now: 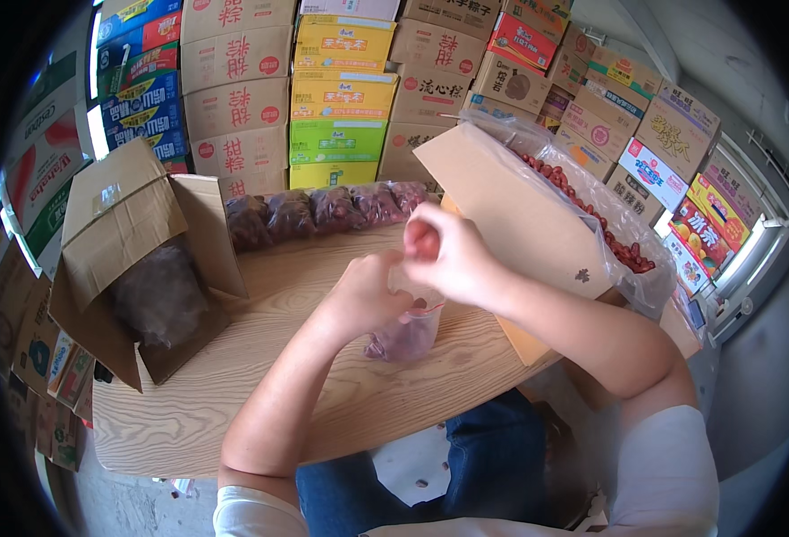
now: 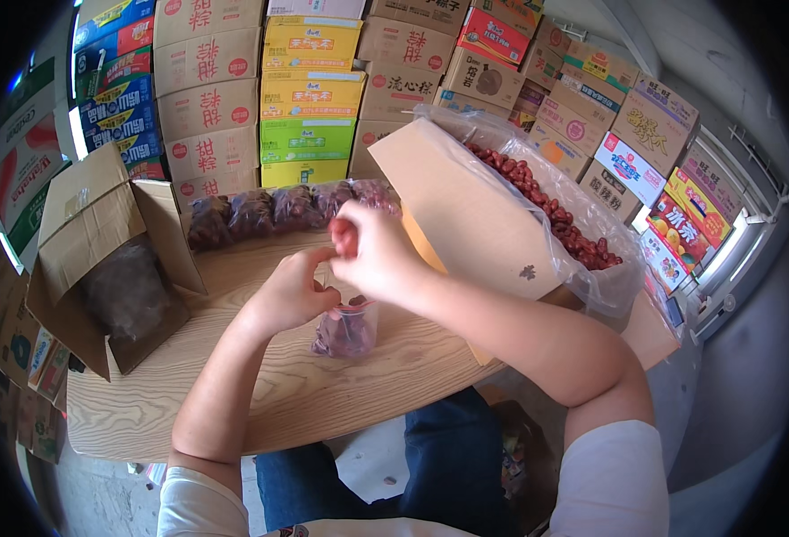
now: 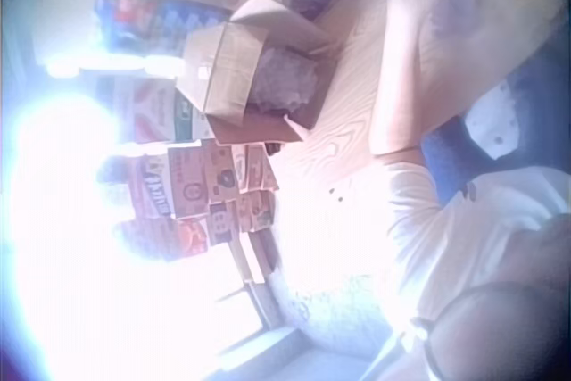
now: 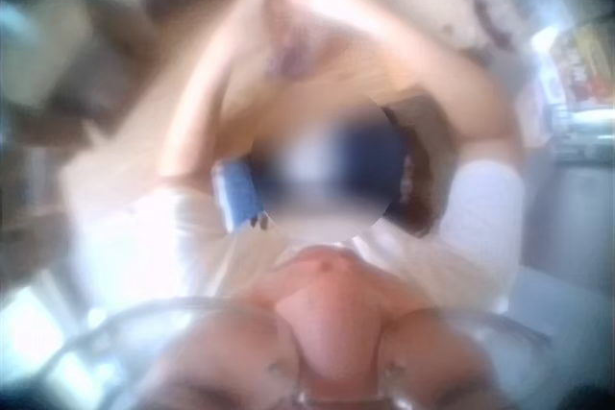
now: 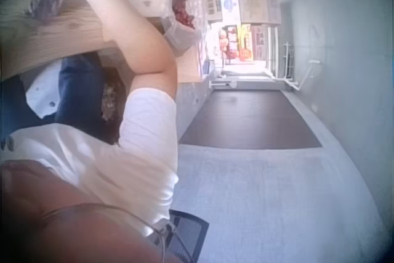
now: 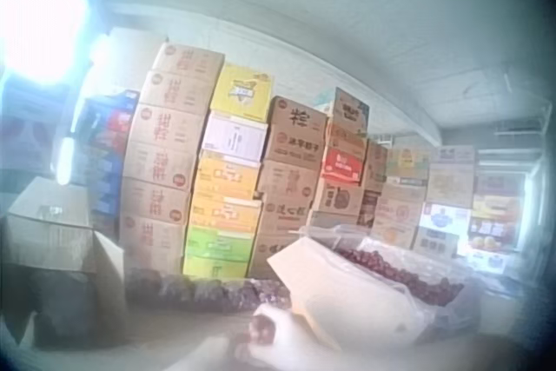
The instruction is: The person repeatedly scoops dried red dates from a large bag into small clear plastic bags, seals each bag, and places it on the table. The process is repeated multiple times in a consistent sequence.
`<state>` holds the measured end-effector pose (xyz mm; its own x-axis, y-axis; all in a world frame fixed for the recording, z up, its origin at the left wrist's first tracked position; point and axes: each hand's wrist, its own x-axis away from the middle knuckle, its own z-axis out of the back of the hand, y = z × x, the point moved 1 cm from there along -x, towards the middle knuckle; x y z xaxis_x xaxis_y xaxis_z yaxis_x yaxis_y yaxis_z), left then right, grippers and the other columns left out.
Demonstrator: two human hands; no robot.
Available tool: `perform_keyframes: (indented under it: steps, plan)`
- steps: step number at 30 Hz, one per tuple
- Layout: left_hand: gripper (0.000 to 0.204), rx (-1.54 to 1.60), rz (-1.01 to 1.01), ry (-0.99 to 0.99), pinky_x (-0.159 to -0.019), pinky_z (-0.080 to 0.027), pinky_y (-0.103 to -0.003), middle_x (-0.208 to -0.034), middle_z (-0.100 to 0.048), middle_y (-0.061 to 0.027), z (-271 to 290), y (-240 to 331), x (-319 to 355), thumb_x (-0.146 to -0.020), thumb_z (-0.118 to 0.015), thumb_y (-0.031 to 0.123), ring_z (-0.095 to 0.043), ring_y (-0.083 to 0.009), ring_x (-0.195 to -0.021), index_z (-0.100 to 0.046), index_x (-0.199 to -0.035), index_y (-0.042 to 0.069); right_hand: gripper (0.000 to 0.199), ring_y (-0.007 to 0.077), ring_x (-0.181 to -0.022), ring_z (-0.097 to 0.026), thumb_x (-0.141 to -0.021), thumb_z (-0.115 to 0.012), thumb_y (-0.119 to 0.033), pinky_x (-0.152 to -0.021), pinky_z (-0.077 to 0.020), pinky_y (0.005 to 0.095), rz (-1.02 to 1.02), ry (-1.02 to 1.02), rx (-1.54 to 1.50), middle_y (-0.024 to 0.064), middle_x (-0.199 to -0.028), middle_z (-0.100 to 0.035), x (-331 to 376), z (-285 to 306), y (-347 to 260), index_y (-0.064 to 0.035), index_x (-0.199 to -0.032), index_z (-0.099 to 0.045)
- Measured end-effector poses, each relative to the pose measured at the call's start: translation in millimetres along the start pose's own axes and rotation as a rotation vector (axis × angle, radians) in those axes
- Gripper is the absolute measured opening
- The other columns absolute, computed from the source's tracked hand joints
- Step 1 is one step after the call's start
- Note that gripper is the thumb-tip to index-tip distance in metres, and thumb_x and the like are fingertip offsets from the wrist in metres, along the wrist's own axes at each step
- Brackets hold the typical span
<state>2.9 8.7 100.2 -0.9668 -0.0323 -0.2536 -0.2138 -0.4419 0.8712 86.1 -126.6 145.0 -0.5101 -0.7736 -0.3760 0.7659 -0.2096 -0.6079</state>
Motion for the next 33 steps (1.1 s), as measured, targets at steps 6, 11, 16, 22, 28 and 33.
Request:
perform_keyframes:
  steps: [6, 11, 16, 22, 28, 33]
  plan:
    - [0.040, 0.003, 0.004, 0.020, -0.065, -0.057, -0.034, -0.072, -0.070, -0.0176, 0.4, 2.6, 1.3, -0.072, -0.063, 0.005, -0.072, -0.0248, -0.069, -0.059, -0.109, -0.008, 0.028, 0.0102, -0.069, -0.056, -0.080, -0.074, -0.007, -0.056, -0.0441, 0.0257, -0.474, 0.270, -0.853, -0.0004, -0.081, -0.057, 7.9, -21.3, 2.9, -0.0112, -0.092, -0.049]
    - [0.041, 0.042, 0.029, -0.001, -0.065, -0.057, -0.034, -0.073, -0.070, -0.0176, 0.7, 0.8, -1.2, -0.071, -0.062, 0.004, -0.072, -0.0242, -0.069, -0.059, -0.110, -0.007, 0.026, 0.0101, -0.068, -0.055, -0.082, -0.073, -0.008, -0.056, -0.0448, 0.0259, -0.512, 0.435, -0.975, 0.0000, -0.085, -0.057, 7.6, -39.4, 7.2, -0.0134, -0.092, -0.050]
    - [0.040, 0.022, 0.015, 0.011, -0.068, -0.056, -0.035, -0.077, -0.070, -0.0189, 1.4, -1.3, -1.5, -0.071, -0.060, 0.004, -0.072, -0.0253, -0.072, -0.059, -0.109, -0.008, 0.022, 0.0110, -0.071, -0.056, -0.084, -0.071, -0.009, -0.061, -0.0475, 0.0287, -0.483, 0.396, -1.019, 0.0012, -0.088, -0.059, 11.3, -41.5, 9.2, -0.0127, -0.092, -0.051]
    - [0.044, 0.030, 0.038, 0.057, -0.068, -0.056, -0.035, -0.084, -0.069, -0.0236, -0.1, 1.7, 0.8, -0.071, -0.060, 0.004, -0.072, -0.0267, -0.074, -0.058, -0.113, -0.010, 0.019, 0.0164, -0.086, -0.059, -0.085, -0.067, -0.017, -0.073, -0.0465, 0.0349, -0.586, 0.311, -1.029, 0.0046, -0.095, -0.062, 15.5, -29.6, -1.6, -0.0119, -0.096, -0.052]
    - [0.052, 0.008, 0.059, 0.017, -0.065, -0.056, -0.032, -0.077, -0.068, -0.0257, 0.3, 1.9, 1.6, -0.073, -0.060, 0.004, -0.072, -0.0247, -0.070, -0.052, -0.121, -0.016, 0.019, 0.0209, -0.115, -0.052, -0.086, -0.062, -0.027, -0.104, -0.0285, 0.0412, -0.541, 0.332, -0.980, 0.0090, -0.117, -0.064, 21.8, -15.6, -11.8, -0.0145, -0.098, -0.054]
    - [0.053, -0.078, 0.087, 0.028, -0.075, -0.054, -0.033, -0.116, -0.064, -0.0209, 5.0, 5.6, 5.9, -0.072, -0.064, 0.003, -0.069, -0.0220, -0.086, -0.055, -0.123, -0.008, 0.016, 0.0238, -0.121, -0.053, -0.091, -0.051, -0.021, -0.105, -0.0334, 0.0394, -0.387, 0.282, -1.068, 0.0143, -0.121, -0.062, 30.7, 43.0, -36.2, -0.0091, -0.100, -0.057]
